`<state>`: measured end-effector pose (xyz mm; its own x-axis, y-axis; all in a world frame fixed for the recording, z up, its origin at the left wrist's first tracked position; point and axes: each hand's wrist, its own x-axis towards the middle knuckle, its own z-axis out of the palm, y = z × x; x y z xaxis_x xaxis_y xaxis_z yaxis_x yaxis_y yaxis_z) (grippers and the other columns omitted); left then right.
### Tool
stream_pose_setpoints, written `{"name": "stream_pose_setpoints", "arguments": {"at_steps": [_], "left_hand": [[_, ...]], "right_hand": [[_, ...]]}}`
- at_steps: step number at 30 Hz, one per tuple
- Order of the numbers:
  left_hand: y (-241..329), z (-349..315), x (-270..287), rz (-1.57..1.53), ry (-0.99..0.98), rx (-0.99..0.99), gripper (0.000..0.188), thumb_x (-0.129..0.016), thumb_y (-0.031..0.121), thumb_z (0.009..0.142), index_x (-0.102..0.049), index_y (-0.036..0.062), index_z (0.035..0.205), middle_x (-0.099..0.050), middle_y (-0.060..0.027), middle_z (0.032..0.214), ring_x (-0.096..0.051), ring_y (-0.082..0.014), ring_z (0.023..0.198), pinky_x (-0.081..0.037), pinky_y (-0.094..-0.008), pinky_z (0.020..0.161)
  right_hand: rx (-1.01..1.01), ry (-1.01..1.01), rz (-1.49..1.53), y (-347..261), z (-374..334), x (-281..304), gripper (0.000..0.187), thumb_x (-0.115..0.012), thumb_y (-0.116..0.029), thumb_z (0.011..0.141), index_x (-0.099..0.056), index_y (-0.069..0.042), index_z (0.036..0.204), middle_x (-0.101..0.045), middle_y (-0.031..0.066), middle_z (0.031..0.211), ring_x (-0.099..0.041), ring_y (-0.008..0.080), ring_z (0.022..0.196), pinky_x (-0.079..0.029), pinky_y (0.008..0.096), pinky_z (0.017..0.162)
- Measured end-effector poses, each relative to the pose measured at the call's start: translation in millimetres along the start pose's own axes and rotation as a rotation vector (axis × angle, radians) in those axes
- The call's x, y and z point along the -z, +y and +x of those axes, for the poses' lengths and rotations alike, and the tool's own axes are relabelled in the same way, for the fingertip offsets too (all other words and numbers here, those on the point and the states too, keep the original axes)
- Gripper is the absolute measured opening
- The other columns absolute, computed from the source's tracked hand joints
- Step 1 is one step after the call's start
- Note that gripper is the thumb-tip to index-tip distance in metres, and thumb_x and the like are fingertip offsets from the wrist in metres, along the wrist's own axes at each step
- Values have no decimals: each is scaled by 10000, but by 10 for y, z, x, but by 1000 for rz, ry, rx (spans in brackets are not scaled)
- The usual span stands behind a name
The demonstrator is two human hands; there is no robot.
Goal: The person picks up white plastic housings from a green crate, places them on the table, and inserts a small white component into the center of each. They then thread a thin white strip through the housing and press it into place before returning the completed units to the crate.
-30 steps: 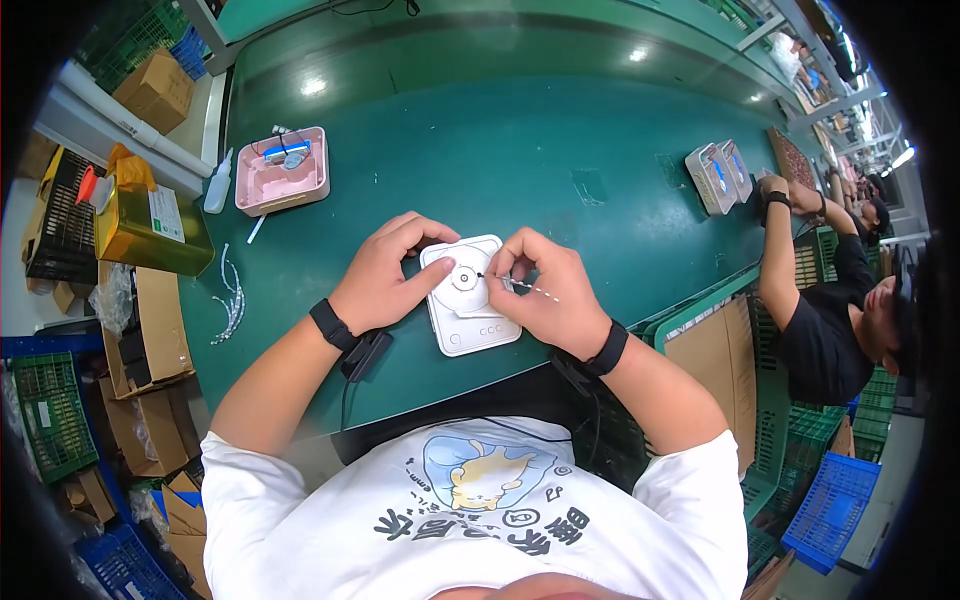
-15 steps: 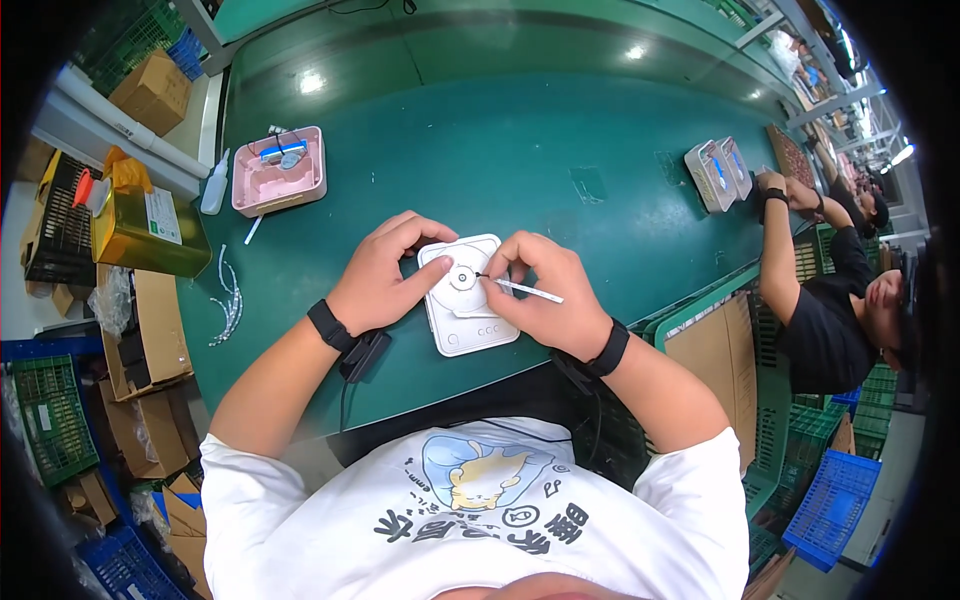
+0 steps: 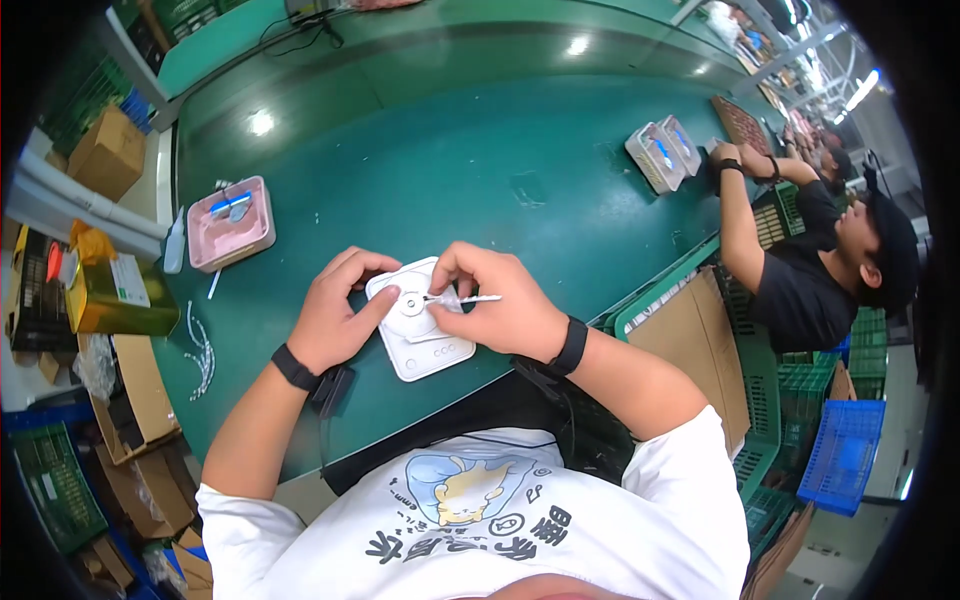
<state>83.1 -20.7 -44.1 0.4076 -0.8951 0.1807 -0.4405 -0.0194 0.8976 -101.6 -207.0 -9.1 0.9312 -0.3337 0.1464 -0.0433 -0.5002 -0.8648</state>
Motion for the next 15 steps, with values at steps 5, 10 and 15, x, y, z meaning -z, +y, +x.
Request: {"name": "stream_pose_setpoints", "arguments": {"at_steps": [5, 10, 15], "left_hand": [[14, 34, -32, 20, -3, -12, 250, -797, 129, 996, -745, 28, 1219, -715, -98, 1106, -709, -219, 1001, -555, -331, 872], [40, -8, 4, 27, 26, 13, 245, -793, 130, 1000, -744, 25, 1216, -718, -100, 1091, -710, -219, 991, -551, -327, 863], [27, 53, 23, 44, 43, 14, 258, -811, 145, 989, -751, 27, 1210, -721, -90, 1080, -703, -206, 977, -546, -322, 856]], "right_hand": [[22, -17, 18, 18, -61, 53, 205, -865, -130, 902, -693, -67, 996, -741, 26, 881, -664, 129, 742, -555, 292, 697], [1, -27, 6, -56, -2, -16, 188, -857, -127, 912, -702, -59, 993, -758, 37, 905, -696, 137, 773, -574, 302, 715], [-16, -30, 74, -57, -17, 100, 195, -861, -126, 914, -717, -52, 1023, -790, 51, 962, -723, 155, 791, -586, 304, 728]]}}
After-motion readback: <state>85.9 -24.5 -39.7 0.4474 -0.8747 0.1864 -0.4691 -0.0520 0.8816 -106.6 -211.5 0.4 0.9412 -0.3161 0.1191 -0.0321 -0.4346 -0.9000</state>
